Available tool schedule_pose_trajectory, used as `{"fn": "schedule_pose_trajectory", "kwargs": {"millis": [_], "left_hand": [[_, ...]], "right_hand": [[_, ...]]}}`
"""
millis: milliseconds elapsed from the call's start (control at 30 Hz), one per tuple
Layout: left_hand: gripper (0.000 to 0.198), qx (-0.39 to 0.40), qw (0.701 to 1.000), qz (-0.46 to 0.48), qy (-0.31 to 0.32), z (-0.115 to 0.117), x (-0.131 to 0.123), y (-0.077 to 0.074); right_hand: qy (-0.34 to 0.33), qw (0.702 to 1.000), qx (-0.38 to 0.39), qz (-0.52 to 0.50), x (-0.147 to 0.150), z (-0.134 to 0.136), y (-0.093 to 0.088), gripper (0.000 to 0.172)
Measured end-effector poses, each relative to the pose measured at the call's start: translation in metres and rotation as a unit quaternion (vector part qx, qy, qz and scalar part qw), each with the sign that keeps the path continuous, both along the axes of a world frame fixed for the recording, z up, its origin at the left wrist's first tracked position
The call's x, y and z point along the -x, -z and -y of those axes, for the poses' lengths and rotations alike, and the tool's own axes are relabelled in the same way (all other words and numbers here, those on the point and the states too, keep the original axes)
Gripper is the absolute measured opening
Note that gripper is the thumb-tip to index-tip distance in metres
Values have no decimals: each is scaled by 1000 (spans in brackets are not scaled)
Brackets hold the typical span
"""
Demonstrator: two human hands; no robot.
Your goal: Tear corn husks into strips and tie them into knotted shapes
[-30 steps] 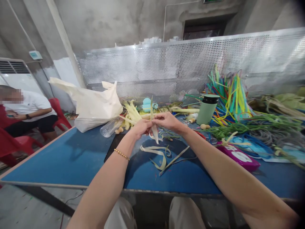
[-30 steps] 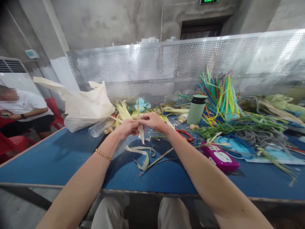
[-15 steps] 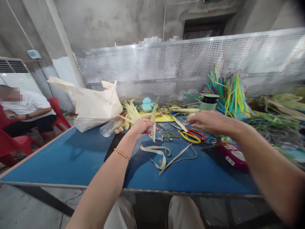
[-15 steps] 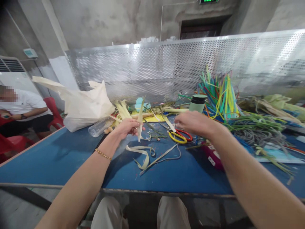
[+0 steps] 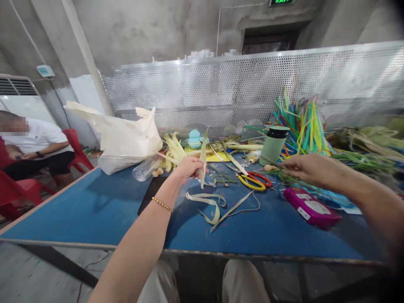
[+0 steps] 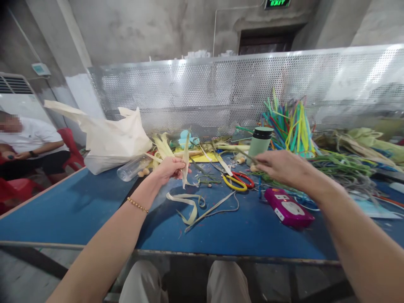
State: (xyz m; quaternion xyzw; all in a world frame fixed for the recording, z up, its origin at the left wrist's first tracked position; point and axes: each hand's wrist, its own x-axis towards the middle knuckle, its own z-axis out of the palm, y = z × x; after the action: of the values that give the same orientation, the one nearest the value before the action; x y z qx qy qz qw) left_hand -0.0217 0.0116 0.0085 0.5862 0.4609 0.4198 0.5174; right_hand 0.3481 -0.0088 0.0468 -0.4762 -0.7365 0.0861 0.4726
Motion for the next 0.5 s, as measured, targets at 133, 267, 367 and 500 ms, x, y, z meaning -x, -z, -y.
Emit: {"fn": "schedule_pose_trajectory", "kwargs": {"millis": [133,267,367,500], "left_hand": [[16,7,999,35,-12,-1,-2,-1],[18,0,995,97,-1,-1,0,-1],[19,-6,991,137,-5,-1,2,-2],[11,-42,987,151,-39,-3,3,-3]], "right_hand": [[-90,990,79,75,73,6,-20,13],[-210,957,188,-72,138,-2,-16,18],[-255,933,227,-114,162,-14,-6,16],[-267,912,257,-179,171,-27,8,12]]}}
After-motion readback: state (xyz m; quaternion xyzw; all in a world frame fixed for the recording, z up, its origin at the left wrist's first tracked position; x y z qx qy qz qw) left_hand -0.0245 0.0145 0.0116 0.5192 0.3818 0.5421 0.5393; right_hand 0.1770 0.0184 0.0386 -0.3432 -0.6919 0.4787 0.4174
